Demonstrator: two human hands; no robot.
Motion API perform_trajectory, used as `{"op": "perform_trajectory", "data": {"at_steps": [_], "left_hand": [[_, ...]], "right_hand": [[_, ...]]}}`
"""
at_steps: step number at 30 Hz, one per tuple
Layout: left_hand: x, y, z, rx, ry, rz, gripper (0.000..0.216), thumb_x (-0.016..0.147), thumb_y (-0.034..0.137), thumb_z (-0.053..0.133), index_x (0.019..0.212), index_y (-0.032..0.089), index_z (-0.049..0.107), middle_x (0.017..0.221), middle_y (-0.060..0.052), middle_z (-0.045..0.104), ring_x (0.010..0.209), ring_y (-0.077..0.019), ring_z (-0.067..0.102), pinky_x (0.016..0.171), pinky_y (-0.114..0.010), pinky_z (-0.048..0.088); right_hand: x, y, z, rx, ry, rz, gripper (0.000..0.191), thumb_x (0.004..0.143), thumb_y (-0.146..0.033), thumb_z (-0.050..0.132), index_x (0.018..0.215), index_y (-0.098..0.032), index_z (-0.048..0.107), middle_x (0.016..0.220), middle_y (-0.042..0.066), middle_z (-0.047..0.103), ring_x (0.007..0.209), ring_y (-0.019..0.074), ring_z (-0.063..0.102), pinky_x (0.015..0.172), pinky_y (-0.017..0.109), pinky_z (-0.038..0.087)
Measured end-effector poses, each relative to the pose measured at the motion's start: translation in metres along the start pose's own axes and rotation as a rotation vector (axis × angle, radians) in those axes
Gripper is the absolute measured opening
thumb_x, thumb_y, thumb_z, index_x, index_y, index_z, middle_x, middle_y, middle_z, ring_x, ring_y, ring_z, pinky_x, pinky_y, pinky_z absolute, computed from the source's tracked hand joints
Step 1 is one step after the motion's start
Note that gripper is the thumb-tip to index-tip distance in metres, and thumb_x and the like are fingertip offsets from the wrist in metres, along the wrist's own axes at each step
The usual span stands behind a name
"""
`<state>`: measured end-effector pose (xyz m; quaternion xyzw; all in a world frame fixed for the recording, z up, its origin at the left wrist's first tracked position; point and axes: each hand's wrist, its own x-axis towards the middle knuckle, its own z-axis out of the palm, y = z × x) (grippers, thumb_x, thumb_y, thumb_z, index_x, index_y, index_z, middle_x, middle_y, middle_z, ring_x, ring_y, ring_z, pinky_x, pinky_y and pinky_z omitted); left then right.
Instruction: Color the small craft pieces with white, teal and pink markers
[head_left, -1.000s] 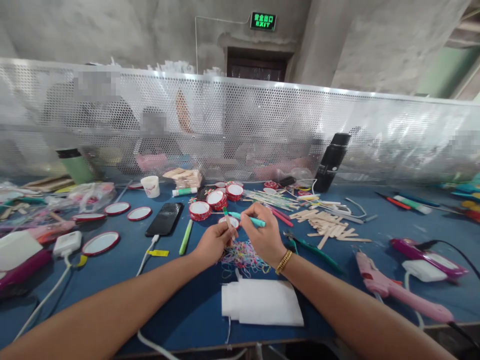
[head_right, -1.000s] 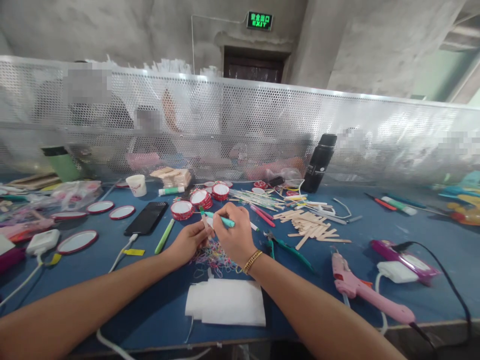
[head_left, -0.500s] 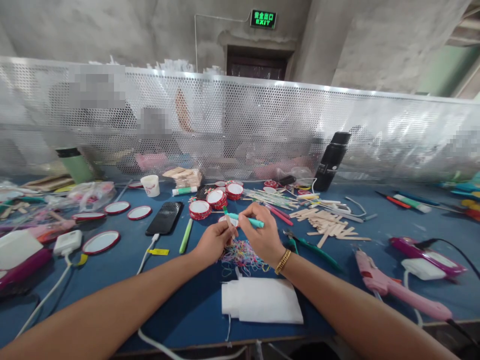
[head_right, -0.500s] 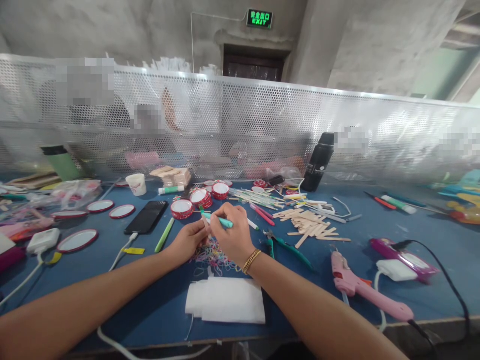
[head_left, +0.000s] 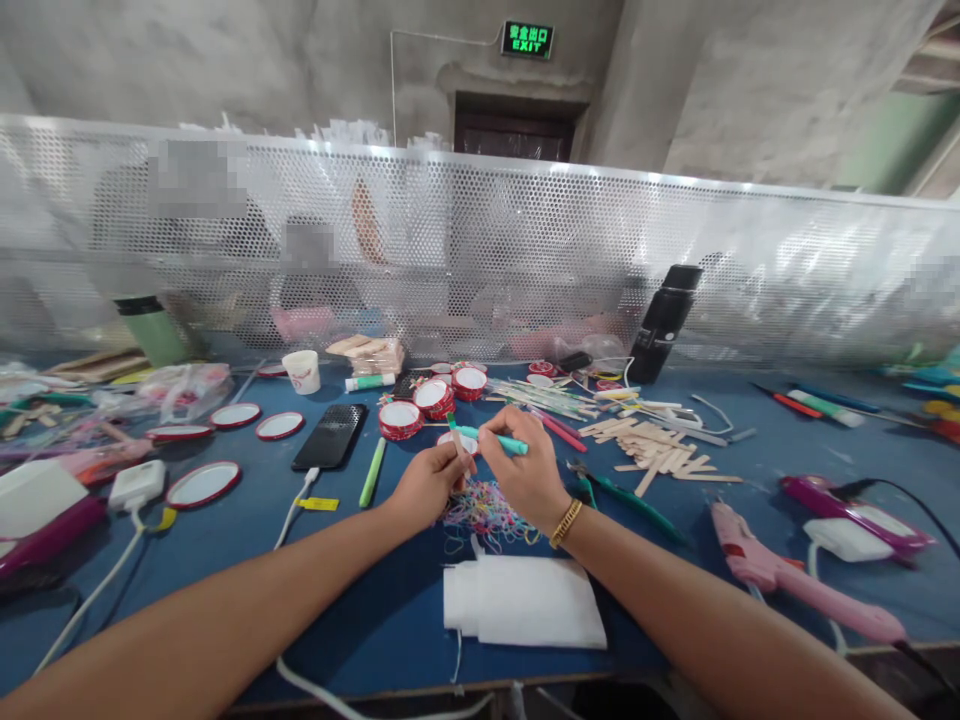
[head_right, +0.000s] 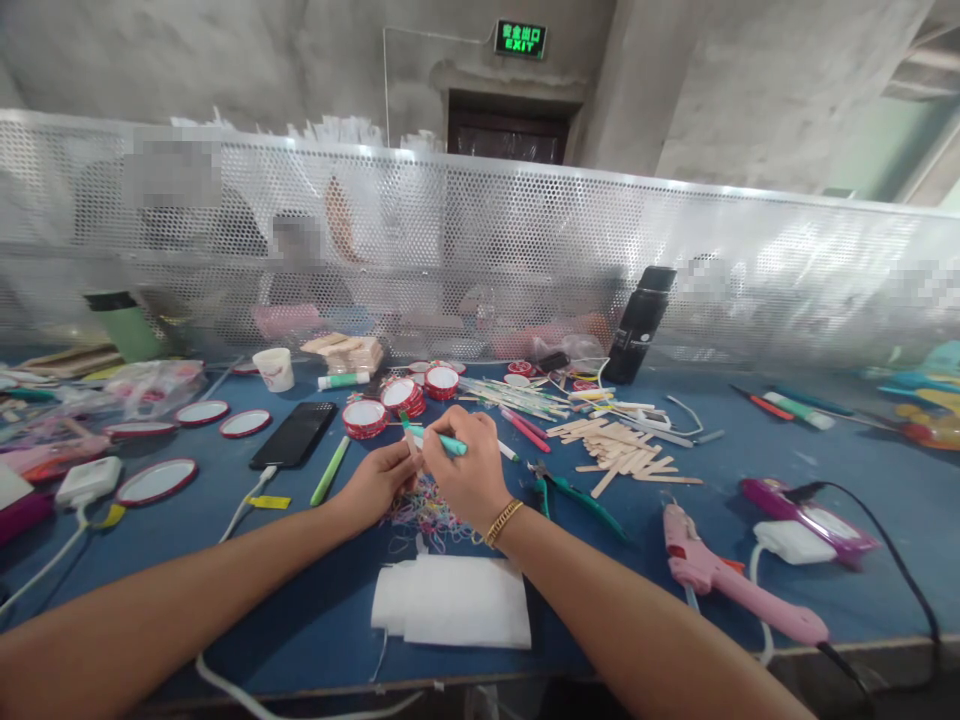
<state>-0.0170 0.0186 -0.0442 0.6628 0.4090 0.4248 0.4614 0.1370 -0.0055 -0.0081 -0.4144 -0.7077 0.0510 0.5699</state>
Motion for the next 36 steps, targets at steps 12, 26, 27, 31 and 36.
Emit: {"op": "perform_trajectory", "data": {"at_steps": [12,26,27,31,36], "left_hand": [[0.0008,-0.0027,0.0009,-0.022,0.01,-0.028,0.04,0.075,0.056,0.06,0.071,0.017,0.059,0.052,0.004,0.048,0.045,-0.0087,0.035,0.047,-0.024,0.022],[0.0003,-0.0016,0.0013,-0.011,0.011,-0.019,0.039,0.077,0.055,0.06,0.072,0.016,0.06,0.051,0.004,0.047,0.045,-0.0086,0.034,0.047,-0.024,0.021],[0.0001,-0.0013,0.0012,-0.011,0.008,-0.019,0.039,0.077,0.055,0.059,0.072,0.016,0.06,0.051,0.004,0.047,0.044,-0.0085,0.034,0.047,-0.024,0.021],[-0.0004,-0.0003,0.0006,-0.002,0.002,-0.008,0.039,0.077,0.055,0.058,0.07,0.016,0.058,0.052,0.004,0.049,0.044,-0.0082,0.034,0.046,-0.024,0.021],[0.0003,-0.0012,0.0003,-0.001,-0.001,-0.012,0.038,0.078,0.053,0.058,0.072,0.016,0.059,0.052,0.004,0.049,0.044,-0.0086,0.035,0.047,-0.024,0.021]], "right_hand": [[0.0012,0.0,0.0003,0.008,0.017,0.009,0.02,0.085,-0.02,0.055,0.066,-0.022,0.05,0.064,-0.002,0.058,0.066,0.0161,0.051,0.074,0.034,0.036],[0.0014,-0.0001,-0.0011,0.021,0.027,0.021,0.021,0.086,-0.019,0.054,0.066,-0.022,0.049,0.063,-0.003,0.057,0.065,0.0152,0.05,0.074,0.033,0.036],[0.0013,-0.0001,-0.0013,0.022,0.028,0.02,0.02,0.086,-0.019,0.054,0.066,-0.022,0.049,0.064,-0.003,0.057,0.067,0.0155,0.05,0.074,0.033,0.036],[0.0002,-0.0001,-0.0006,0.002,0.002,0.0,0.02,0.085,-0.019,0.054,0.066,-0.022,0.049,0.065,-0.003,0.058,0.07,0.0162,0.051,0.076,0.033,0.035],[0.001,-0.0006,-0.0005,-0.012,0.021,0.012,0.02,0.086,-0.019,0.054,0.066,-0.022,0.049,0.064,-0.003,0.058,0.067,0.0154,0.05,0.075,0.033,0.035]]}}
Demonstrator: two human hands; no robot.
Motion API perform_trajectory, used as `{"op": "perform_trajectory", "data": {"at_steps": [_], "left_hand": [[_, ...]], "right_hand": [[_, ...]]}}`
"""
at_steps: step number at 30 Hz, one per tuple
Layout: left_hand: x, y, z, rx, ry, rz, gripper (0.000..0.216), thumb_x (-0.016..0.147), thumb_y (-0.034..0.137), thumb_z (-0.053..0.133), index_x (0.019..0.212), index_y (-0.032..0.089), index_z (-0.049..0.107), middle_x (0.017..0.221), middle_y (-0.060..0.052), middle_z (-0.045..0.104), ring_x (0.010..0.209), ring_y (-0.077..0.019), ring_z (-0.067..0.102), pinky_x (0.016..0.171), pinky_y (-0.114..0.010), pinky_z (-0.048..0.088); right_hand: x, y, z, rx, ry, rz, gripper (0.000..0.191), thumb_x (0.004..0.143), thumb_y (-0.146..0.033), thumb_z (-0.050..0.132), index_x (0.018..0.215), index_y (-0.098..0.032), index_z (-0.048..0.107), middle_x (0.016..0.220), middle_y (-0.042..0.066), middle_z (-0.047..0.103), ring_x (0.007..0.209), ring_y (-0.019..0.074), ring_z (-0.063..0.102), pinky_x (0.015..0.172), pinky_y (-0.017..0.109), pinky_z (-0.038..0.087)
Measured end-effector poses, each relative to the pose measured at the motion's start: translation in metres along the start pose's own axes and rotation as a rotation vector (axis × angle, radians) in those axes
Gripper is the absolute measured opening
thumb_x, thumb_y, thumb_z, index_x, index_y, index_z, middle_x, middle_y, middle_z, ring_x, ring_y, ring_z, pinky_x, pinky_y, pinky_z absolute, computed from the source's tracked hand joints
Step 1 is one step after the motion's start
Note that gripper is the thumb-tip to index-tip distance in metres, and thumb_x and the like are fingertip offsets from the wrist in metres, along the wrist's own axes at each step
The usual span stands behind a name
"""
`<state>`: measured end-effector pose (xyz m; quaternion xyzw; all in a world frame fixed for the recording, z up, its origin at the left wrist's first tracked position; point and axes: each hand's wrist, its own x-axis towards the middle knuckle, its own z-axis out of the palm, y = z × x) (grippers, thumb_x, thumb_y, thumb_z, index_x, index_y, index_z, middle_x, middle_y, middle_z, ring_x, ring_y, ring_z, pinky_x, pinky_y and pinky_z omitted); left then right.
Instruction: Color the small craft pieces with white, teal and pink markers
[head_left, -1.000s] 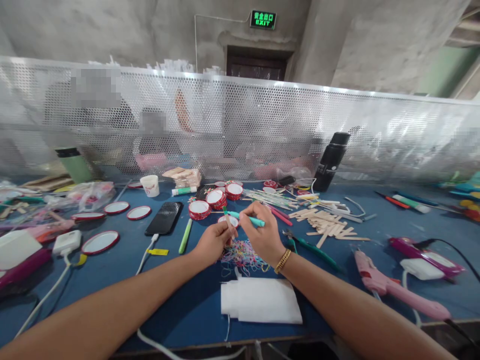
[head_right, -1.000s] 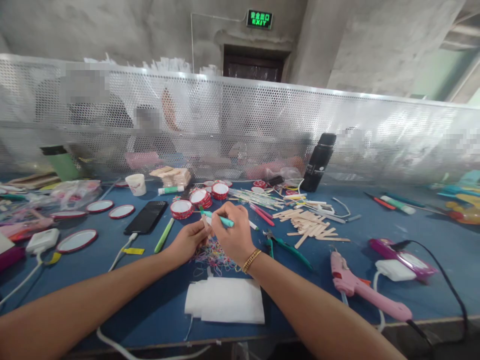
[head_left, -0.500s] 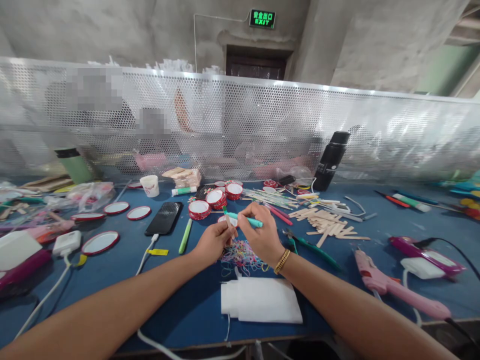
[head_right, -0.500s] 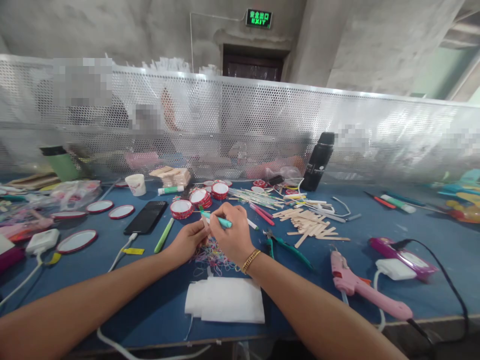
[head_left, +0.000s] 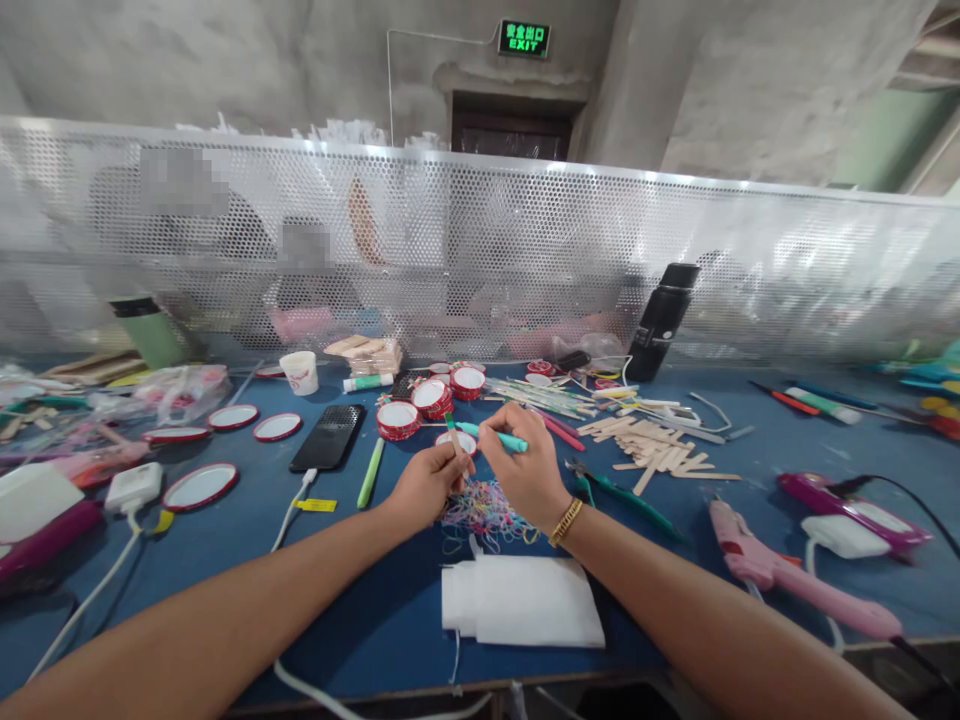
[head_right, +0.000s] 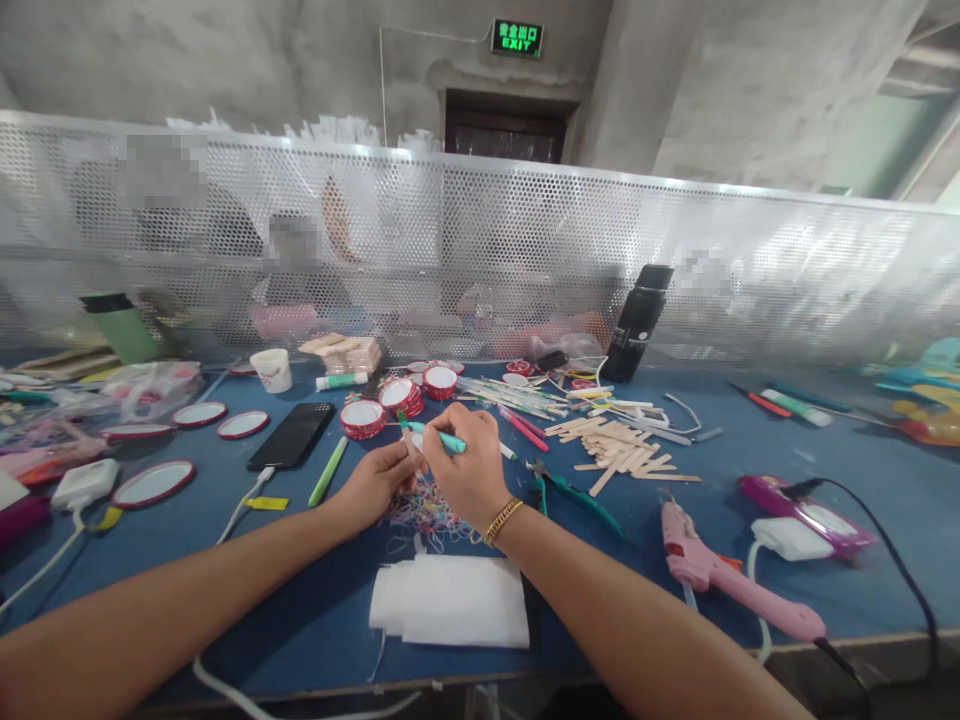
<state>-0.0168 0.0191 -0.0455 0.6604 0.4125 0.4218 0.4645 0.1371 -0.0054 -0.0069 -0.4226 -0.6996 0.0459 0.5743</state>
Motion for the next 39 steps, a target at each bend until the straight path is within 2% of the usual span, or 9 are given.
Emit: {"op": "perform_trajectory", "data": {"at_steps": [8,14,21,27,33,39], "left_hand": [[0.0004,-0.0021,-0.0007,-0.006,-0.01,0.025,0.039,0.077,0.054,0.058,0.069,0.017,0.058,0.052,0.004,0.048,0.047,-0.0088,0.035,0.047,-0.024,0.022],[0.0003,-0.0005,0.0006,0.0,0.007,-0.015,0.038,0.076,0.054,0.058,0.073,0.016,0.06,0.051,0.004,0.047,0.045,-0.0088,0.034,0.047,-0.024,0.02],[0.0004,-0.0013,-0.0005,0.001,0.005,0.013,0.04,0.077,0.056,0.059,0.069,0.017,0.059,0.052,0.004,0.049,0.046,-0.0091,0.036,0.047,-0.024,0.023],[0.0001,0.0001,-0.0001,-0.014,0.003,-0.003,0.039,0.076,0.055,0.059,0.071,0.016,0.06,0.051,0.004,0.048,0.045,-0.009,0.035,0.047,-0.024,0.023],[0.0003,0.0006,0.0003,0.016,0.013,0.012,0.041,0.076,0.057,0.059,0.066,0.017,0.056,0.052,0.004,0.049,0.045,-0.0085,0.035,0.046,-0.024,0.021],[-0.001,0.0042,0.0013,0.003,0.01,0.0,0.042,0.074,0.058,0.06,0.07,0.016,0.06,0.051,0.004,0.048,0.046,-0.0085,0.035,0.047,-0.023,0.022]], "right_hand": [[-0.001,0.0008,0.0005,-0.011,-0.027,-0.035,0.019,0.086,-0.019,0.054,0.067,-0.022,0.051,0.066,-0.003,0.06,0.07,0.0158,0.052,0.076,0.033,0.035],[0.0003,0.0007,-0.001,-0.006,0.01,-0.006,0.02,0.086,-0.02,0.054,0.067,-0.022,0.05,0.064,-0.003,0.059,0.066,0.0151,0.051,0.075,0.033,0.035],[-0.0006,0.001,0.0008,-0.012,-0.03,-0.02,0.019,0.086,-0.019,0.054,0.067,-0.022,0.05,0.066,-0.003,0.06,0.07,0.0162,0.052,0.077,0.034,0.035],[0.0013,-0.0001,-0.0004,0.009,0.009,0.005,0.02,0.086,-0.02,0.054,0.067,-0.022,0.05,0.065,-0.003,0.058,0.068,0.0161,0.05,0.076,0.034,0.036],[-0.001,-0.0005,0.0012,0.005,-0.029,-0.032,0.018,0.087,-0.02,0.053,0.069,-0.022,0.051,0.068,-0.003,0.061,0.071,0.0162,0.052,0.079,0.034,0.035],[0.0001,-0.0007,-0.0014,-0.007,0.004,-0.001,0.02,0.087,-0.022,0.054,0.068,-0.022,0.05,0.065,-0.003,0.059,0.068,0.0159,0.051,0.078,0.034,0.035]]}}
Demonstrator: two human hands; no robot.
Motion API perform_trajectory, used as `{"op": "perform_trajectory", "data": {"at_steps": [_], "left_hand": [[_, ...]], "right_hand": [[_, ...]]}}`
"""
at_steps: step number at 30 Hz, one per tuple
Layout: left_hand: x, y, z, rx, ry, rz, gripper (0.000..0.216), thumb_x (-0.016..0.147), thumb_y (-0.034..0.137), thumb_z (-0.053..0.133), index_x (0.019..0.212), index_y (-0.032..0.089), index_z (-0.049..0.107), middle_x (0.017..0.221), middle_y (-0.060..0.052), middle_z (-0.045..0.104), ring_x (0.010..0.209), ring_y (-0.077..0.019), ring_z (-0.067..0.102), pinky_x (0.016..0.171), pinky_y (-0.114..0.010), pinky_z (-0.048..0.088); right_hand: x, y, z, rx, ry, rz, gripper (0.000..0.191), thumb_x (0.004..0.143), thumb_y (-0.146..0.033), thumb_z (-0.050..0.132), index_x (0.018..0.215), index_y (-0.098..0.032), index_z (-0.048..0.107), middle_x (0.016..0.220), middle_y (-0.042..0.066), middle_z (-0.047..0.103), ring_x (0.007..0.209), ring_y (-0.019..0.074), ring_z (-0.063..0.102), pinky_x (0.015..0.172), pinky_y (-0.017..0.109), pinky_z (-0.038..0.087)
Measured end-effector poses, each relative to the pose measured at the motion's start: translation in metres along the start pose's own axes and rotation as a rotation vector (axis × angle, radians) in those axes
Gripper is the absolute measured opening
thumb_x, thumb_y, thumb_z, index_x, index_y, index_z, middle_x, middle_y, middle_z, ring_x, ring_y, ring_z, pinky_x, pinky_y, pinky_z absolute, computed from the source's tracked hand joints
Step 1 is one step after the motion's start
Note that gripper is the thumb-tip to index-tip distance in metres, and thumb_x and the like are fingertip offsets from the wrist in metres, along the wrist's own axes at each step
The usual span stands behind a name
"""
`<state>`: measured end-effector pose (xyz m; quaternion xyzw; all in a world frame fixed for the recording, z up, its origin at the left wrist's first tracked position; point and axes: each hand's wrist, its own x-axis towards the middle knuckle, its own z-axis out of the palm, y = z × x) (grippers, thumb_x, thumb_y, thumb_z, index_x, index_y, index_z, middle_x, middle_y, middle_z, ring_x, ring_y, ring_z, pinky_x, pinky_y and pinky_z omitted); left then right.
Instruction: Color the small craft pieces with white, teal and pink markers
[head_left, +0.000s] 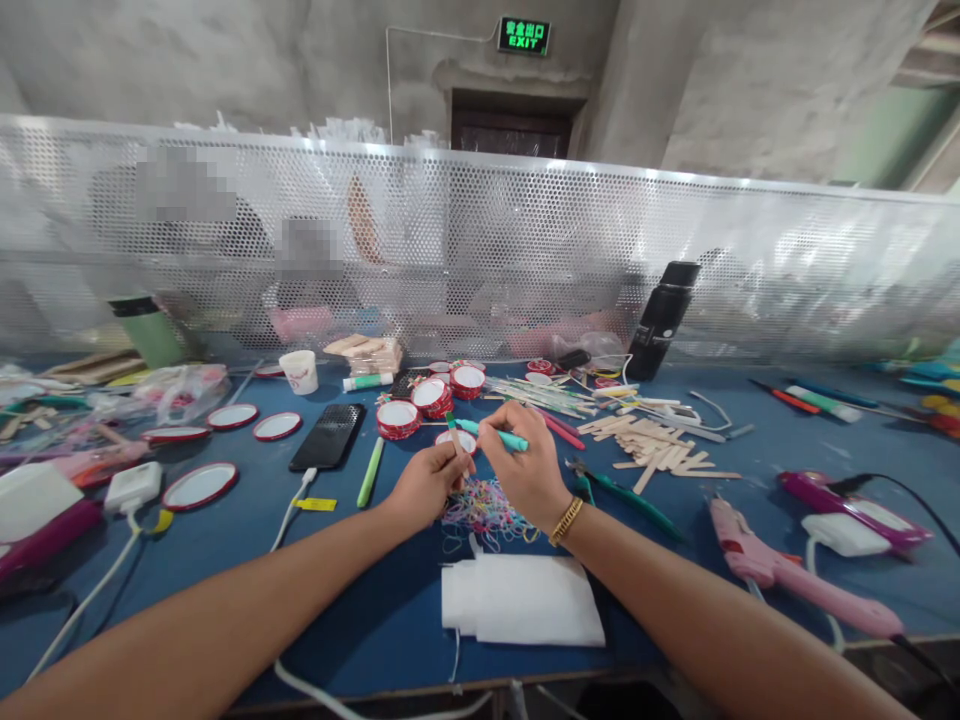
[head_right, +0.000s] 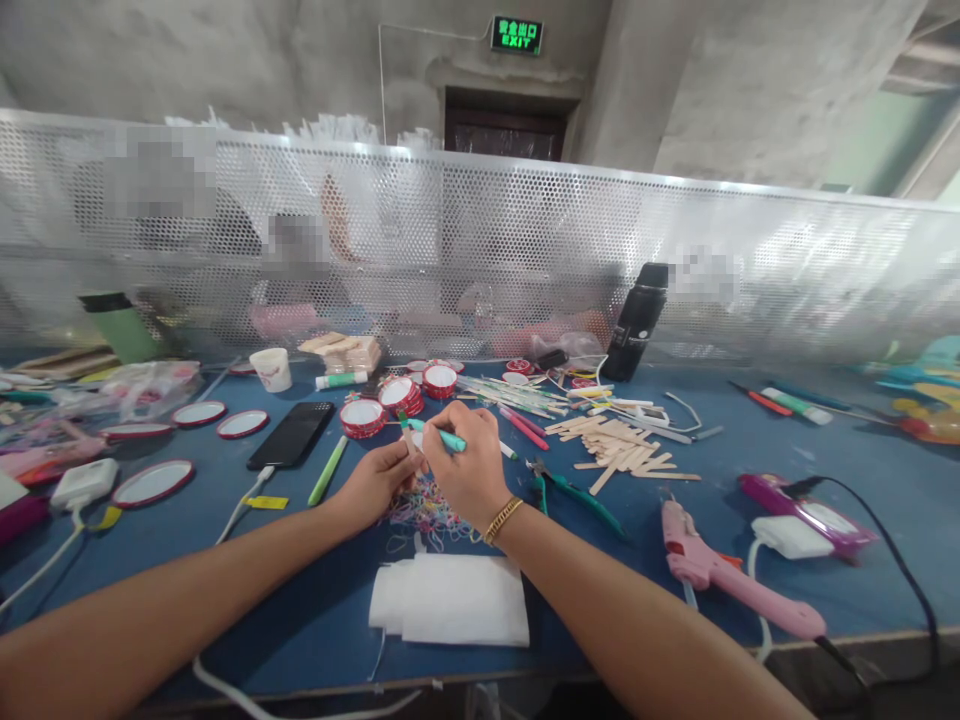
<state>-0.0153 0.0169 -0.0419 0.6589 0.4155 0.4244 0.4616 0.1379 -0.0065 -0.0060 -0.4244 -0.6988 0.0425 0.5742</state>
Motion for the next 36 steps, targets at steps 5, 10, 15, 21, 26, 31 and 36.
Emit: {"op": "perform_trajectory", "data": {"at_steps": [5,10,15,21,26,31,36], "left_hand": [[-0.0005,-0.0012,-0.0012,0.021,-0.001,0.019,0.042,0.076,0.058,0.059,0.067,0.017,0.058,0.052,0.004,0.049,0.046,-0.0086,0.036,0.046,-0.023,0.023],[-0.0005,-0.0009,-0.0008,0.011,0.002,-0.009,0.042,0.076,0.058,0.06,0.07,0.017,0.06,0.052,0.004,0.049,0.045,-0.0085,0.035,0.046,-0.023,0.023],[-0.0011,0.0013,0.0002,-0.017,-0.006,-0.016,0.044,0.074,0.06,0.061,0.069,0.017,0.057,0.052,0.004,0.048,0.046,-0.0087,0.035,0.046,-0.023,0.022],[0.0005,-0.0012,0.0001,-0.018,0.001,-0.002,0.044,0.074,0.06,0.061,0.069,0.016,0.059,0.051,0.004,0.048,0.047,-0.0093,0.036,0.047,-0.024,0.023],[0.0004,-0.0024,-0.0003,-0.017,-0.007,0.001,0.045,0.074,0.061,0.061,0.068,0.017,0.058,0.052,0.003,0.048,0.047,-0.0091,0.036,0.047,-0.024,0.023],[0.0001,-0.0013,-0.0004,-0.019,-0.004,-0.005,0.045,0.075,0.062,0.062,0.068,0.017,0.057,0.052,0.004,0.048,0.046,-0.0087,0.035,0.047,-0.024,0.022],[0.0004,-0.0028,-0.0005,-0.028,-0.007,-0.011,0.045,0.074,0.061,0.062,0.069,0.017,0.059,0.051,0.004,0.048,0.045,-0.0087,0.035,0.047,-0.023,0.022]], "right_hand": [[-0.0009,-0.0011,0.0005,-0.002,-0.026,-0.025,0.019,0.086,-0.02,0.053,0.068,-0.022,0.05,0.067,-0.002,0.061,0.07,0.0163,0.052,0.078,0.035,0.036],[0.0003,-0.001,-0.0005,-0.012,-0.003,0.001,0.019,0.087,-0.021,0.053,0.068,-0.022,0.05,0.066,-0.002,0.06,0.069,0.0164,0.051,0.077,0.034,0.036],[-0.0006,-0.0013,-0.0004,0.0,-0.02,-0.008,0.02,0.087,-0.02,0.054,0.068,-0.022,0.05,0.066,-0.003,0.06,0.07,0.0162,0.051,0.078,0.034,0.035],[-0.0004,0.0001,0.0007,-0.013,-0.022,0.0,0.02,0.087,-0.02,0.054,0.068,-0.022,0.05,0.065,-0.003,0.06,0.068,0.0161,0.05,0.078,0.034,0.035],[-0.001,-0.0019,0.0007,-0.001,-0.023,-0.014,0.019,0.086,-0.019,0.053,0.068,-0.022,0.05,0.065,-0.003,0.059,0.068,0.0163,0.051,0.077,0.034,0.035],[-0.0008,-0.0022,0.0009,-0.01,-0.025,-0.022,0.02,0.086,-0.018,0.054,0.067,-0.022,0.05,0.065,-0.004,0.06,0.066,0.0157,0.051,0.078,0.035,0.035],[-0.0008,-0.0015,0.0003,-0.005,-0.007,-0.009,0.02,0.086,-0.019,0.054,0.067,-0.022,0.049,0.064,-0.004,0.059,0.066,0.016,0.051,0.077,0.034,0.036]]}}
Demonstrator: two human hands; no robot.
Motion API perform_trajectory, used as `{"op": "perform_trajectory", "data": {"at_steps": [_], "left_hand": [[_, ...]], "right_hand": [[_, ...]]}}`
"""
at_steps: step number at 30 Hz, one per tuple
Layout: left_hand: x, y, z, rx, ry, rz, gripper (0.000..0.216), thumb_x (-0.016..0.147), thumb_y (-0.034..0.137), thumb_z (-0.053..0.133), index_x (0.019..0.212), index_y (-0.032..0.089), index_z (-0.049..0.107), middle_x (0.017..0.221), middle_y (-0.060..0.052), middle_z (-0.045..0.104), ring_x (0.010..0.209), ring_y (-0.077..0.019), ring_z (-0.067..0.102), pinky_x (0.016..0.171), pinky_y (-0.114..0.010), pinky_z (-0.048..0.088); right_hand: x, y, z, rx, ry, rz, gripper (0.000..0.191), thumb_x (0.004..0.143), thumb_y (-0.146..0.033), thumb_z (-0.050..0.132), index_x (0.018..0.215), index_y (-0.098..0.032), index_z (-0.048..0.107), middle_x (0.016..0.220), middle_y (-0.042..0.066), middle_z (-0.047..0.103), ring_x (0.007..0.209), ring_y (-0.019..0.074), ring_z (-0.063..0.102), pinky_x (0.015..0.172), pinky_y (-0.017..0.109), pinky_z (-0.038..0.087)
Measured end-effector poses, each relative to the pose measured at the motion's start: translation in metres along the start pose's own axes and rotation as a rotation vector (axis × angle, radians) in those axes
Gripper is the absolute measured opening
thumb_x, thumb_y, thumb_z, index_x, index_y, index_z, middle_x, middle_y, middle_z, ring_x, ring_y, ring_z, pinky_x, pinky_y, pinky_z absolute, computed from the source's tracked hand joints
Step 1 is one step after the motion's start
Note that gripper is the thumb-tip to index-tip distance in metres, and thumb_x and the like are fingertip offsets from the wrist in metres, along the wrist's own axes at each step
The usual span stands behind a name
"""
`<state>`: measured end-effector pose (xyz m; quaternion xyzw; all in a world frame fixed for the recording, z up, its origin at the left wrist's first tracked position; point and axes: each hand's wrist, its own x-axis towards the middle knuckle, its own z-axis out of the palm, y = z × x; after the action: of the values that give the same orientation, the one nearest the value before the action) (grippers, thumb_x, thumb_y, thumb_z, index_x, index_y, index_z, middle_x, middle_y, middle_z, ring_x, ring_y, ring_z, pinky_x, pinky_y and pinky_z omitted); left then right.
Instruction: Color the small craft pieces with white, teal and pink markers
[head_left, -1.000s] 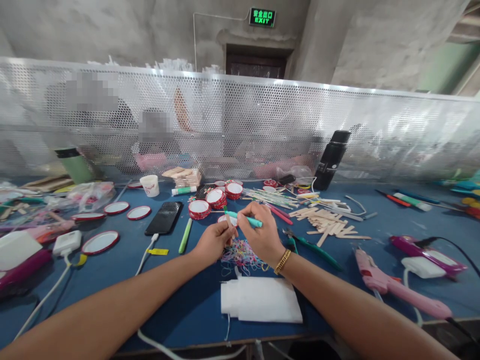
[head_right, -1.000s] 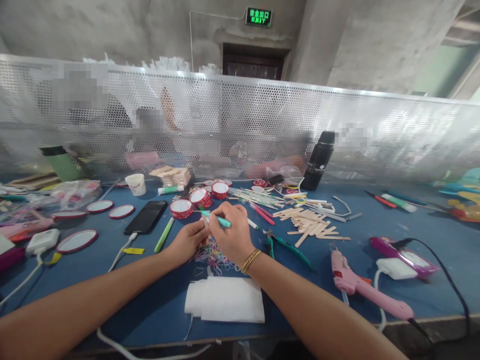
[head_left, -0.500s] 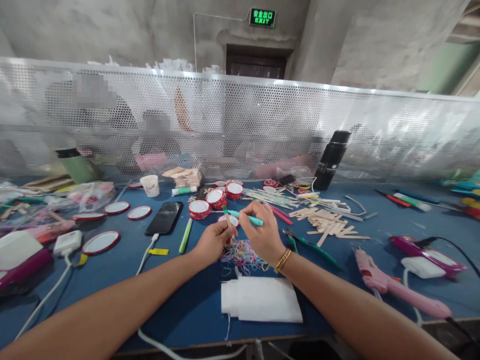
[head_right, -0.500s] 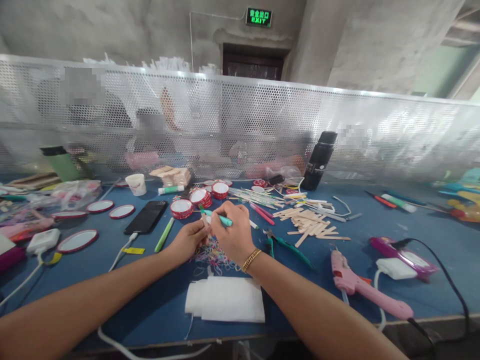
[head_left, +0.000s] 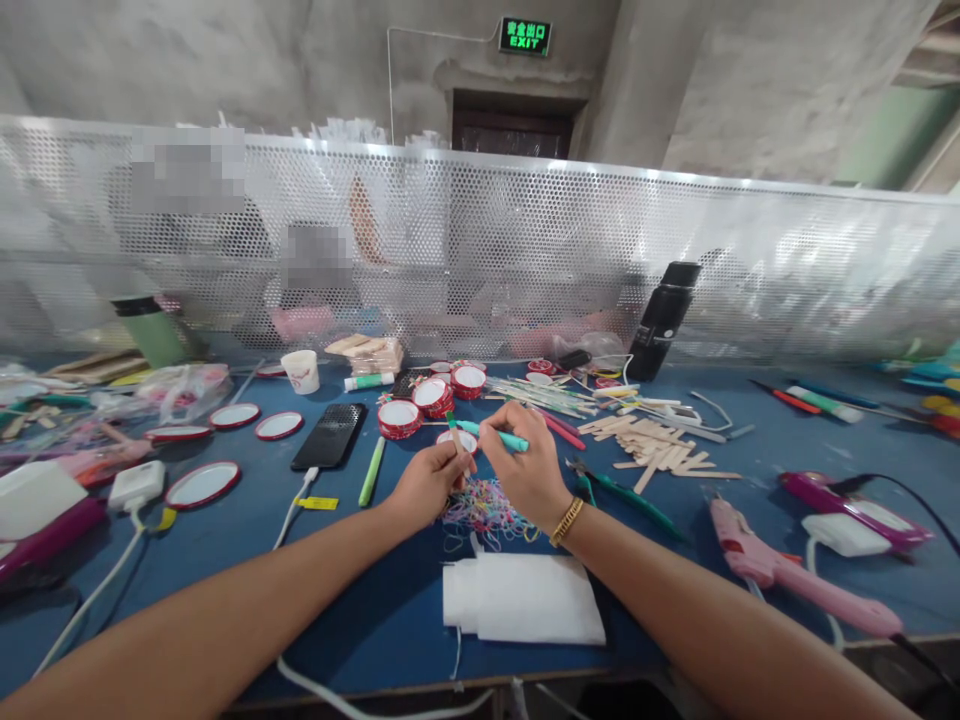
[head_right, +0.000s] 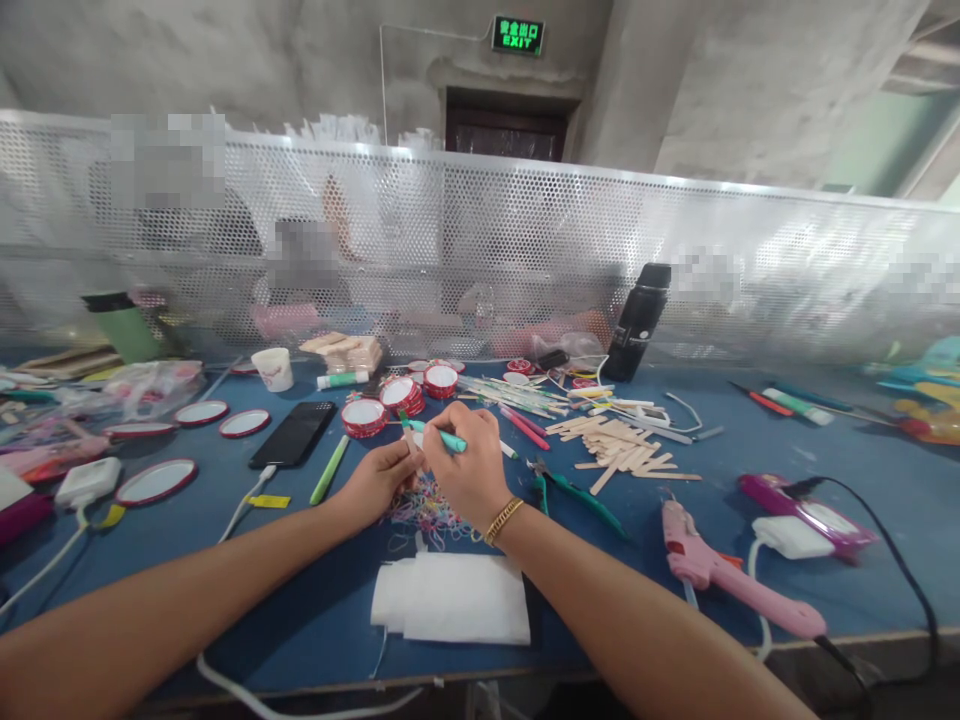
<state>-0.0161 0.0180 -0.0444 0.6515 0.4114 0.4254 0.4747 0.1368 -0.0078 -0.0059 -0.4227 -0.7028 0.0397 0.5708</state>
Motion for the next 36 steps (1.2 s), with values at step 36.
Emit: {"op": "perform_trajectory", "data": {"at_steps": [36], "left_hand": [[0.0,0.002,0.0005,-0.011,-0.002,0.018,0.046,0.073,0.063,0.062,0.067,0.017,0.056,0.051,0.004,0.046,0.047,-0.0091,0.035,0.048,-0.024,0.022]], "right_hand": [[0.0,-0.0016,-0.001,-0.009,-0.009,-0.017,0.02,0.085,-0.017,0.053,0.066,-0.022,0.048,0.065,-0.003,0.058,0.068,0.0156,0.051,0.078,0.035,0.035]]}}
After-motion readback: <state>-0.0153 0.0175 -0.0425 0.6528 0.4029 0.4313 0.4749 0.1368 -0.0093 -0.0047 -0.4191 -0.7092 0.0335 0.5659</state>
